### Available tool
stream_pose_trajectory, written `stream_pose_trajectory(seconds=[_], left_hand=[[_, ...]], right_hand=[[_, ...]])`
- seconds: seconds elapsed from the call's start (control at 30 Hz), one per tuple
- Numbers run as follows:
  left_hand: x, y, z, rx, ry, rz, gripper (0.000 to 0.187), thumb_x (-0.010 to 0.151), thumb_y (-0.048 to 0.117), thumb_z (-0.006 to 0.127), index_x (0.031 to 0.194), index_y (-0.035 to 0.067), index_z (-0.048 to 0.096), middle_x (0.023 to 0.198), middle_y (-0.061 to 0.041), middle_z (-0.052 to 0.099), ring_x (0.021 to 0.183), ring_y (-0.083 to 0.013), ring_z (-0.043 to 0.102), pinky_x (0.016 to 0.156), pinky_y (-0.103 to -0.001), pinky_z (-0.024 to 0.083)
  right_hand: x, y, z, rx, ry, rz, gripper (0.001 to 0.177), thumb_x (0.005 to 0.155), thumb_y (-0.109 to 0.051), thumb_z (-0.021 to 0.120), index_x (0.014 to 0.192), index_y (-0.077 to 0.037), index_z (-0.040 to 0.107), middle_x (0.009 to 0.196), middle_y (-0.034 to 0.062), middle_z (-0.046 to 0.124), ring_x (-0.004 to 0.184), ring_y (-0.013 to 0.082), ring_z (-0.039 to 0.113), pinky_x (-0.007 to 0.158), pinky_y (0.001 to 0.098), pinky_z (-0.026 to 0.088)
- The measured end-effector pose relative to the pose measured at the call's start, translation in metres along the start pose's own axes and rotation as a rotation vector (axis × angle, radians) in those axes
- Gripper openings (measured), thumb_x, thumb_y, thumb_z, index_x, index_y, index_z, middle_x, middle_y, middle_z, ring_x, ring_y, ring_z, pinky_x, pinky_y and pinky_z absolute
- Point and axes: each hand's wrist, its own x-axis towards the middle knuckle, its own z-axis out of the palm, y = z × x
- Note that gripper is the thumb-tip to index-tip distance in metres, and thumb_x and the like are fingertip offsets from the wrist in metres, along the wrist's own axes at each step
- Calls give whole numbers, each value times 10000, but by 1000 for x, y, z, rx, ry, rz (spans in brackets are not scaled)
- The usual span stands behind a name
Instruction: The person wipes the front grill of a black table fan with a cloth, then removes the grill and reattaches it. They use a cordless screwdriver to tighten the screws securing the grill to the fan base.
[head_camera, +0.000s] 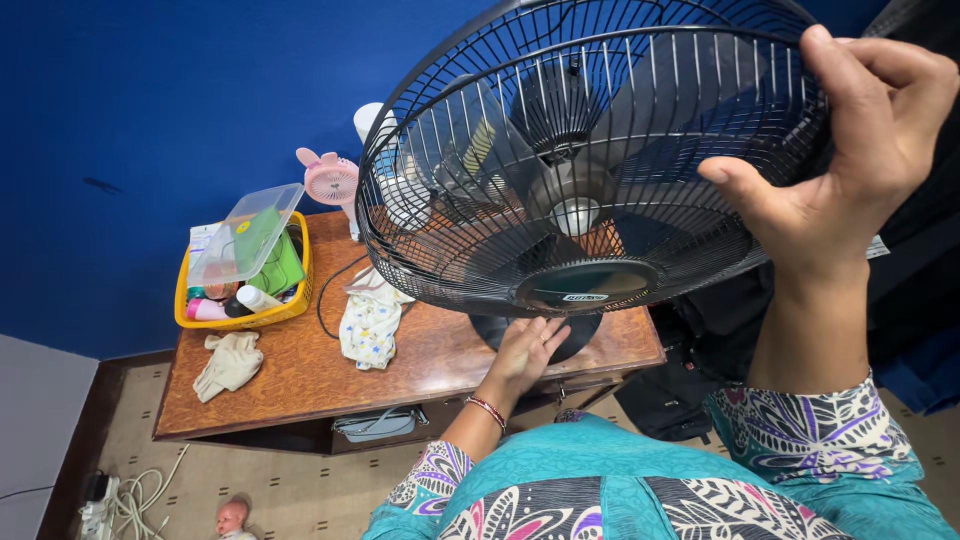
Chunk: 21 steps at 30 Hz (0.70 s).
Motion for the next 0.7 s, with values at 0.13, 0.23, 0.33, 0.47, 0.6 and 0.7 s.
stream_pose_trajectory(seconds=[0.13,0.23,0.33,0.47,0.6,0.7], left_hand=[[-2,6,9,91,13,-19,502,965,248,710,1367,2,538,1443,-87,588,1454,-248,440,1204,-500,343],[-5,8,18,36,16,83,617,913,271,742,1428,115,441,1450,-68,521,1431,-299,418,1182,-563,345],[-7,10,22,-19,-42,119,681,931,344,733,1473,84,412,1509,-86,484,1440,-339,414,1199,-583,337],[-6,11,22,-83,-45,120,670,939,377,725,1439,50,421,1510,-128,474,1429,-379,420,1186,-637,339],[-5,8,19,-98,-33,135,654,938,384,722,1437,77,431,1525,-132,462,1424,-384,422,1203,-634,335],[-5,5,18,-104,-49,151,651,943,387,722,1453,95,441,1535,-125,455,1427,-376,416,1226,-617,320]], right_hand=[[4,5,4,-9,-5,-32,895,888,-621,831,1464,48,680,1327,172,499,1150,259,559,931,341,530],[6,6,9,-6,-3,-10,902,875,-637,822,1456,39,689,1324,169,509,1169,260,573,921,339,533],[11,7,11,-11,-4,-25,898,867,-637,820,1443,41,695,1309,172,518,1188,267,580,898,343,528],[17,0,15,12,-4,4,875,885,-624,818,1447,34,689,1300,160,526,1193,256,569,890,335,511],[24,-8,17,28,3,15,848,893,-606,825,1431,35,686,1283,149,528,1186,255,564,884,336,497],[31,-13,18,65,14,19,849,892,-616,831,1413,38,685,1271,150,525,1170,251,563,876,338,495]])
